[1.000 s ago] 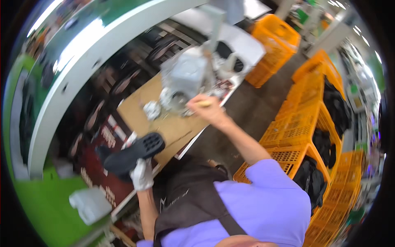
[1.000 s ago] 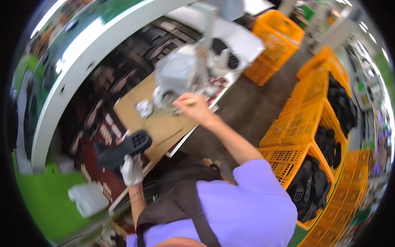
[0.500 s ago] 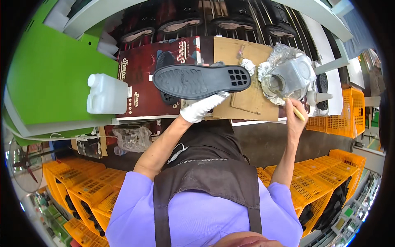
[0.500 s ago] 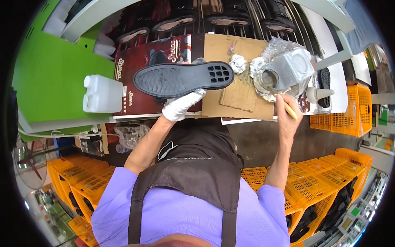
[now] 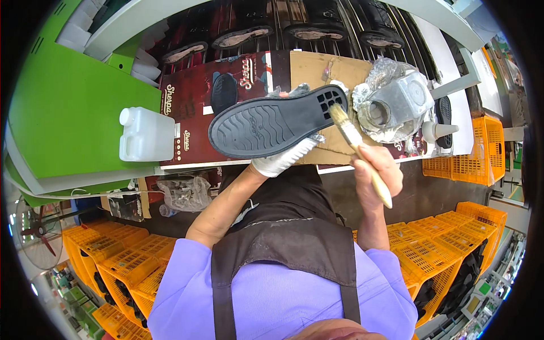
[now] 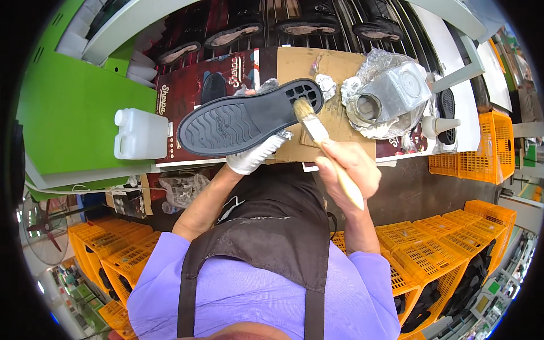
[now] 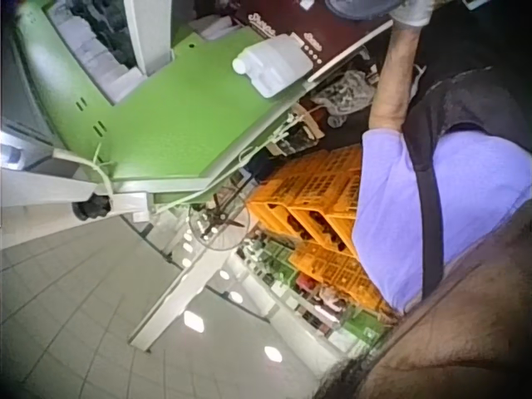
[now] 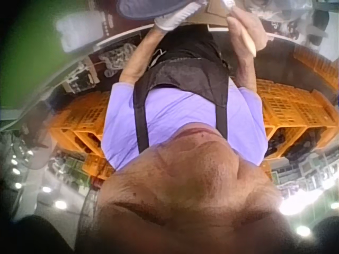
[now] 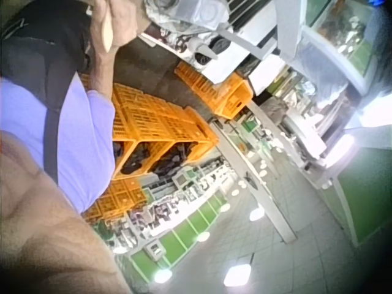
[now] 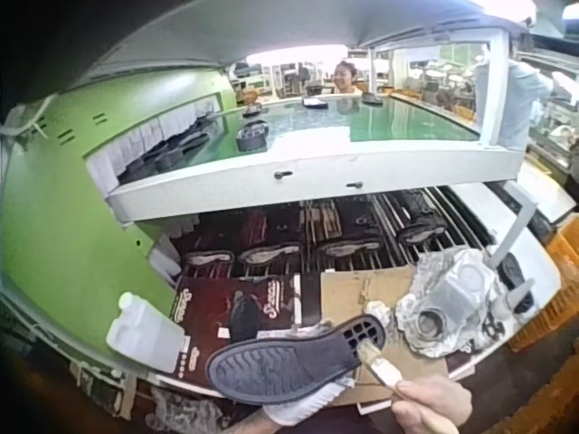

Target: The person applies a dark adhesive to the bottom of black shoe soles using a brush. They repeatedly dip the brush into a container and spread the substance over the textured surface of the soles, handling them one at a time.

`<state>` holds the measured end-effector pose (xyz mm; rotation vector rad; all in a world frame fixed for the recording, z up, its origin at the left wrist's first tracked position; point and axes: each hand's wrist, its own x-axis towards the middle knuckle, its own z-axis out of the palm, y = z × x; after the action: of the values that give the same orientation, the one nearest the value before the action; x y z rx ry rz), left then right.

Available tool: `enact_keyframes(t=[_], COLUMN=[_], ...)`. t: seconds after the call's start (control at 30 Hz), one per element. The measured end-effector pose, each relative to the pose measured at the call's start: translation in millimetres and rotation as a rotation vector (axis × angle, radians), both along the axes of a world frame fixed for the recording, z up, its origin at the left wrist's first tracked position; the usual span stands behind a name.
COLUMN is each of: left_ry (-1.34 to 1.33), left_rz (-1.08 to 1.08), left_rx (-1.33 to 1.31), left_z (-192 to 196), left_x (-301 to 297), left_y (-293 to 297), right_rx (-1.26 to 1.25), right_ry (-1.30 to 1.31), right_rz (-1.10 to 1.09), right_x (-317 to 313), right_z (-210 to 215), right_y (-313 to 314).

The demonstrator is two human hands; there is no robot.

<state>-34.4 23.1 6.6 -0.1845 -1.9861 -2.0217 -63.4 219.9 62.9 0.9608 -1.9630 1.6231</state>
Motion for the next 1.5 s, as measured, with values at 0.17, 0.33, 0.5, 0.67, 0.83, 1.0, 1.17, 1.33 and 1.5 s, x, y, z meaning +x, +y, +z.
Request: enact_keyframes(t=[0.17,0.33,0.5,0.67,0.83,1.0,1.17,1.33,1.5], left_ry=[-0.074,-0.083,-0.111,-0.018,-0.019,-0.077,0.011,0.056,0.145], left_rz=[-0.047,-0.078,-0.031,0.040,0.011,0.008,0.056,0.120,0.139], left_rx=[-0.209,-0.153,-0.400,-0.467,-0.310,-0.296,-0.347,-0.467,-0.424], left_z=[4.6,-4.1,0.7,0.6,0.3,-10.0,-10.3,-16.1,-25.4], left_x=[-0.3,-1.0,1.1,5.5,6.0,5.8,6.6,8.1,9.7], left_y=[-5.2,-4.6,-2.8,0.0,1.6,-1.0,1.8,1.0,1.3], right_rx=[0.056,0.087,0.092,0.088,0.103,0.112,0.109,0.114,0.113], right_ry=[0.076,0.137,0.131,0.124,0.120,0.153,0.114,0.130,0.132], right_rz=[-0.012,-0.041,-0.051,-0.048,-0.049,-0.056,-0.044,-0.035,-0.033], right_x=[-4.4,-9.9,-10.1,-8.5,-6.2,-3.1,2.7,5.1,8.1], right_z=[2.9,4.3,0.9,-2.5,-5.6,-8.2,-9.2,-9.6,-8.9], right_y=[-15.7,-23.4,-28.3,-33.8,-39.5,-43.8,-46.4,-49.1,-52.8])
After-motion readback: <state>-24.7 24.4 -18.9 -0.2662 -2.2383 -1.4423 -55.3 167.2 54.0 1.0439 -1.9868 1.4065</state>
